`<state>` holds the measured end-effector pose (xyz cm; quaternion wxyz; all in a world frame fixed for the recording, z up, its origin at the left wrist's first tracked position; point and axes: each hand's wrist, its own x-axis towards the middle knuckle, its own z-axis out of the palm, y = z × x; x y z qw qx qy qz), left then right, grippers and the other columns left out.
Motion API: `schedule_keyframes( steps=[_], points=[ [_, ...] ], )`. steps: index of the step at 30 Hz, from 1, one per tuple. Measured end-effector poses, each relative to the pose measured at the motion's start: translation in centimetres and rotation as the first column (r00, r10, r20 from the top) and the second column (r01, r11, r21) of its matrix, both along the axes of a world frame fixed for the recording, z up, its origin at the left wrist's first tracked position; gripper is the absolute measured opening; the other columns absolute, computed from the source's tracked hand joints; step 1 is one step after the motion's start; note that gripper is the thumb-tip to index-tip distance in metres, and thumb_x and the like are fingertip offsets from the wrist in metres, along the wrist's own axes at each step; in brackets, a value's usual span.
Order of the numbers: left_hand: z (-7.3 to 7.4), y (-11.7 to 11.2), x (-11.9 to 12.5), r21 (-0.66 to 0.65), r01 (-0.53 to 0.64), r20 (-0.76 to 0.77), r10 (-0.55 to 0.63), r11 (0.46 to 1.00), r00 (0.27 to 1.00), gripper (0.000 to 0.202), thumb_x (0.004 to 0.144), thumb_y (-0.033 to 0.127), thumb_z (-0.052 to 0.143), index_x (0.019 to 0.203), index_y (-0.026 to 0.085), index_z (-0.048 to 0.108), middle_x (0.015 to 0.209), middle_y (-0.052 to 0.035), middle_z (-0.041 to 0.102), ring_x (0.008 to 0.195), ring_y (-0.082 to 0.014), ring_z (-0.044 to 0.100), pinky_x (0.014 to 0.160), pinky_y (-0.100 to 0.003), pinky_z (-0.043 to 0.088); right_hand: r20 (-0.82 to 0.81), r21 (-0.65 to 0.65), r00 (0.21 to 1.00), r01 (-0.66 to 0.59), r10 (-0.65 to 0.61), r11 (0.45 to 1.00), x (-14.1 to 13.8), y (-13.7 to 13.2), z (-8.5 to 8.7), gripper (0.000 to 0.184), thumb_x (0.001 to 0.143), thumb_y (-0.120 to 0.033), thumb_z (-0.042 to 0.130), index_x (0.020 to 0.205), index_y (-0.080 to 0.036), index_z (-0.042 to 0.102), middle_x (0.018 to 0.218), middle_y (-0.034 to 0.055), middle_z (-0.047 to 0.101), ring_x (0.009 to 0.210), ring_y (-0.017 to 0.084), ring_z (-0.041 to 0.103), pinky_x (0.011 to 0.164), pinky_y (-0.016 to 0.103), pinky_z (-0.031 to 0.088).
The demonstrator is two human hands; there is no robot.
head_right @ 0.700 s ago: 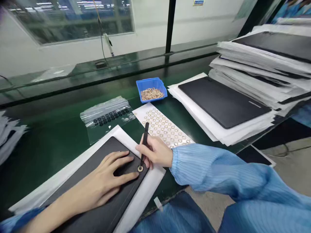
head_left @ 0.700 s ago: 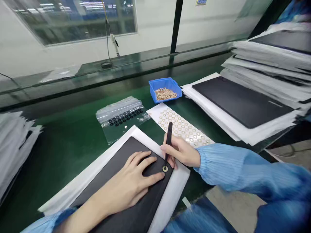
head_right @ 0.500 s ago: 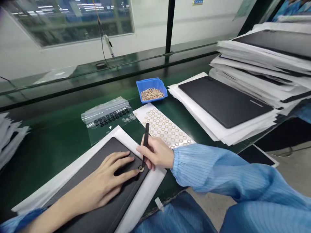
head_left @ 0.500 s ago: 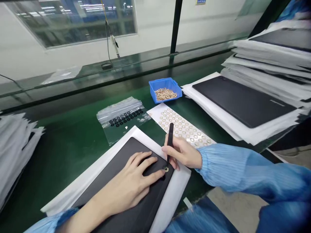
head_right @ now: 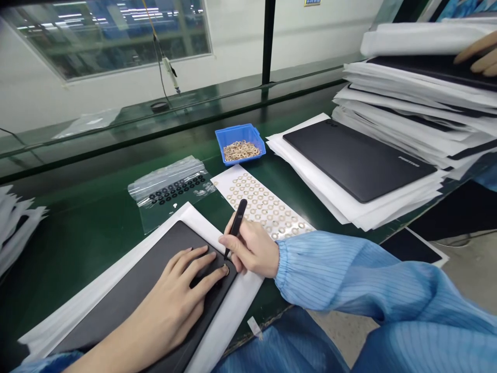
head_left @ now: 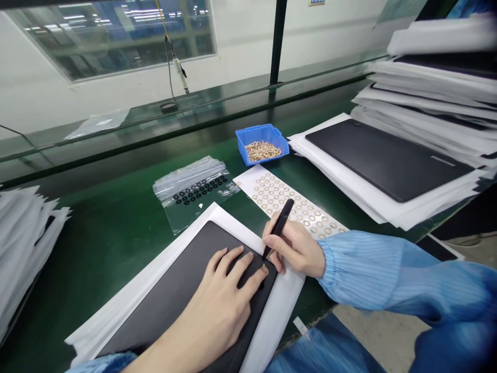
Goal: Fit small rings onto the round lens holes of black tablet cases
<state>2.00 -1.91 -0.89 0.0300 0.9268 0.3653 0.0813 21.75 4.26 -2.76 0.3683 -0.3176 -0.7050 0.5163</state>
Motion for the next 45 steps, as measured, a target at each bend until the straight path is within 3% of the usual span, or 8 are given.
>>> schedule_keyframes(
  steps=[9,23,29,32,36,38,41,45],
  points=[
    [-1.6,-0.9,0.4,0.129,-0.063,0.034,0.059,0.990,0.998,0.047,0.082,0.010,0.037,0.127,0.018,0.047,0.129,-0.0087,0.051,0.120,-0.0285,0.039,0.097,-0.051,0.031,-0.008,0.174,1.000,-0.010,0.012,0.985,0.1,-0.1,0.1,0.017,0.090,-0.028,0.042,0.078,-0.017,0.045,0.043,-0.0067,0.043,0.032,0.009,0.046,0.035,0.019,0.038],
    [-1.5,-1.1,-0.3,0.000,-0.049,0.102,0.049,0.999,0.994,0.043,0.088,0.011,0.034,0.128,0.021,0.046,0.130,-0.0075,0.049,0.126,-0.0261,0.034,0.103,-0.053,0.028,-0.033,0.191,0.999,-0.014,0.020,0.981,0.1,-0.3,-0.1,0.015,0.090,-0.028,0.044,0.081,-0.016,0.047,0.051,-0.0058,0.042,0.035,0.007,0.047,0.033,0.019,0.037],
    [-1.3,-1.2,-0.2,-0.013,-0.059,0.108,0.060,0.998,0.992,0.042,0.088,0.012,0.036,0.126,0.021,0.048,0.128,-0.0084,0.050,0.126,-0.0264,0.036,0.103,-0.054,0.029,0.002,0.300,0.999,-0.032,0.033,0.954,0.3,0.0,-0.2,0.016,0.089,-0.026,0.045,0.077,-0.016,0.049,0.056,-0.0027,0.047,0.038,0.007,0.048,0.038,0.021,0.039],
    [-1.2,-1.2,-0.1,-0.014,-0.068,0.130,0.069,0.998,0.989,0.037,0.088,0.012,0.036,0.122,0.020,0.051,0.127,-0.0079,0.051,0.126,-0.0256,0.036,0.104,-0.053,0.029,0.006,0.260,0.995,-0.094,0.096,0.961,0.6,0.2,-0.2,0.019,0.090,-0.030,0.045,0.076,-0.016,0.049,0.052,-0.0036,0.047,0.038,0.009,0.050,0.041,0.023,0.041],
    [-0.9,-1.0,0.0,-0.012,-0.059,0.111,0.060,0.998,0.992,0.033,0.089,0.013,0.037,0.118,0.017,0.053,0.125,-0.0085,0.053,0.124,-0.0263,0.039,0.103,-0.053,0.031,-0.089,0.029,0.979,-0.181,0.183,0.983,0.6,0.3,-0.1,0.027,0.089,-0.040,0.047,0.075,-0.016,0.046,0.055,-0.0030,0.050,0.037,0.009,0.051,0.035,0.020,0.038],
    [-0.7,-0.9,0.0,-0.030,-0.046,0.079,0.048,0.999,0.996,0.033,0.089,0.014,0.037,0.118,0.017,0.053,0.125,-0.0086,0.052,0.123,-0.0269,0.039,0.103,-0.053,0.031,-0.157,-0.058,0.979,-0.140,0.129,0.988,0.5,0.6,0.1,0.031,0.088,-0.044,0.047,0.075,-0.016,0.044,0.057,-0.0023,0.051,0.036,0.008,0.050,0.034,0.020,0.038],
    [-0.4,-0.8,-0.1,-0.062,-0.030,0.052,0.034,0.998,0.998,0.033,0.090,0.015,0.036,0.120,0.018,0.051,0.127,-0.0088,0.050,0.124,-0.0275,0.037,0.104,-0.054,0.030,-0.139,-0.089,0.987,0.072,-0.084,0.993,0.8,2.2,1.3,0.035,0.086,-0.049,0.047,0.075,-0.017,0.043,0.059,-0.0013,0.053,0.040,0.009,0.053,0.038,0.022,0.044],
    [-0.3,-0.8,-0.2,-0.086,-0.022,0.041,0.026,0.996,0.999,0.035,0.090,0.014,0.035,0.121,0.017,0.049,0.127,-0.0100,0.049,0.124,-0.0282,0.037,0.104,-0.054,0.029,0.092,0.096,0.962,0.249,-0.258,0.964,1.8,6.9,4.7,0.033,0.079,-0.047,0.058,0.078,-0.018,0.044,0.062,0.0015,0.058,0.049,0.015,0.059,0.043,0.027,0.050]
  ],
)
